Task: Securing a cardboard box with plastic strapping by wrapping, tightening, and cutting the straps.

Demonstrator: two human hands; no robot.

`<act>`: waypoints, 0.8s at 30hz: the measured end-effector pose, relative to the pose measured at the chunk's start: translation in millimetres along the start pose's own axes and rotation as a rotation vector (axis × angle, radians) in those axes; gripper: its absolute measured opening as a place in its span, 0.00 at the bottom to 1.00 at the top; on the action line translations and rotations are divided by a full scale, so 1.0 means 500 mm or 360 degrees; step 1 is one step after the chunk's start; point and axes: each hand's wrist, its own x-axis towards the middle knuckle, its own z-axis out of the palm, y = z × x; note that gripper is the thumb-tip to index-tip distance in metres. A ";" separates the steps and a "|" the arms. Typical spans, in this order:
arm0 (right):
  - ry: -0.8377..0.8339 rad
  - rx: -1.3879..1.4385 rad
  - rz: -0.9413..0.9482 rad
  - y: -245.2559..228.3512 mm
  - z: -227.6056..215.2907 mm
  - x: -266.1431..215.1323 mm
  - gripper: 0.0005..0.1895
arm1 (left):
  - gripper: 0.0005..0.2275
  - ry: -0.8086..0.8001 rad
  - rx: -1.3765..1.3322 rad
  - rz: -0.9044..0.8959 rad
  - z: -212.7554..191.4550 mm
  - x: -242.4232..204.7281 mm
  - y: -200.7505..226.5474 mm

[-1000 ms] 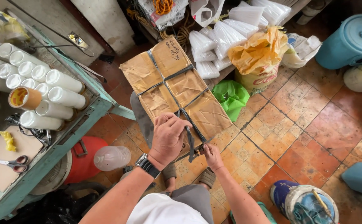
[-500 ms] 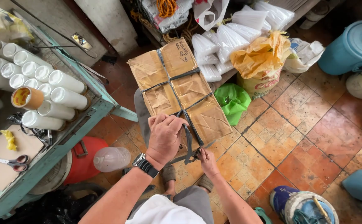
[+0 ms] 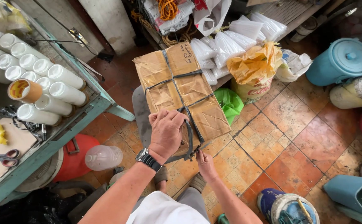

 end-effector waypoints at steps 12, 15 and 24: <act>0.0124 0.0274 0.0170 -0.122 -0.021 -0.052 0.23 | 0.06 -0.0021 -0.0061 -0.0017 -0.030 0.024 0.009; 0.0082 0.0249 0.0240 -0.102 -0.021 -0.039 0.25 | 0.07 0.0004 -0.0109 0.0007 -0.032 0.021 0.007; -0.0166 -0.0385 0.0146 -0.235 -0.104 -0.076 0.19 | 0.12 0.0060 -0.0287 0.0038 -0.024 -0.013 0.030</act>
